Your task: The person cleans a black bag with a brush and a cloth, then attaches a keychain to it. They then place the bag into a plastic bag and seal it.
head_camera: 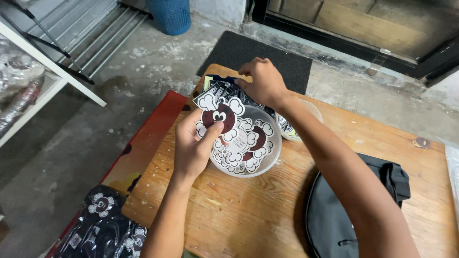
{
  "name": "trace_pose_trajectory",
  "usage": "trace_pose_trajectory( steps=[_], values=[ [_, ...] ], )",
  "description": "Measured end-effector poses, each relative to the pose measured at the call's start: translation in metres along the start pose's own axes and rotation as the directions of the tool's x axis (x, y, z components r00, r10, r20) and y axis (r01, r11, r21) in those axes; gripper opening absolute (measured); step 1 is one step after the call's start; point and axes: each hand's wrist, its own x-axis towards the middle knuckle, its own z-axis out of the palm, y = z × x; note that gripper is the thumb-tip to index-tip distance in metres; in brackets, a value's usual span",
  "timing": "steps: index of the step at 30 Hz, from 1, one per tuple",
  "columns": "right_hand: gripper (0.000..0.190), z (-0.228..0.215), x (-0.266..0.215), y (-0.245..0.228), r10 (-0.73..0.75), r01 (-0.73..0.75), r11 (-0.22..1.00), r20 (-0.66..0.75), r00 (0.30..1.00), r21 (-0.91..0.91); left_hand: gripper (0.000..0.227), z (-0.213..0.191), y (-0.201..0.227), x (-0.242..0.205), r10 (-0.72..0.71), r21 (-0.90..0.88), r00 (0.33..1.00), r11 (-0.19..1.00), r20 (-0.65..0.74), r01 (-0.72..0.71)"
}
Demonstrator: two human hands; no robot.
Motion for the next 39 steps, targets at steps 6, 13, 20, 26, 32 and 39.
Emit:
trace_pose_trajectory(
  steps=[6,13,20,26,32,39],
  values=[
    [0.008,0.0,0.006,0.0,0.055,-0.055,0.997,0.001,0.998,-0.054,0.01,0.004,0.003,0.001,-0.007,-0.032,1.0,0.999,-0.016,0.006],
    [0.01,-0.073,-0.039,-0.021,0.18,-0.104,0.788,-0.066,0.981,0.607,0.015,0.018,0.021,-0.009,0.077,0.169,0.997,0.983,-0.004,-0.075],
    [0.016,-0.188,-0.169,-0.041,0.171,0.047,0.787,-0.291,0.941,0.615,0.018,0.069,0.045,-0.045,0.242,0.165,0.943,0.945,0.23,-0.283],
    [0.014,-0.213,-0.307,-0.034,0.467,-0.237,0.766,-0.264,0.844,0.597,0.015,0.154,0.027,-0.082,0.036,-0.134,0.858,0.99,0.512,0.039],
    [0.008,-0.164,-0.417,0.005,0.698,-0.397,0.575,-0.175,0.695,0.716,0.01,0.21,0.008,-0.128,-0.065,-0.263,0.651,0.881,0.757,0.394],
    [0.008,-0.15,-0.438,-0.002,0.709,-0.402,0.408,-0.007,0.705,0.82,0.013,0.212,-0.013,-0.14,-0.121,-0.174,0.488,0.838,0.864,0.517]
  ],
)
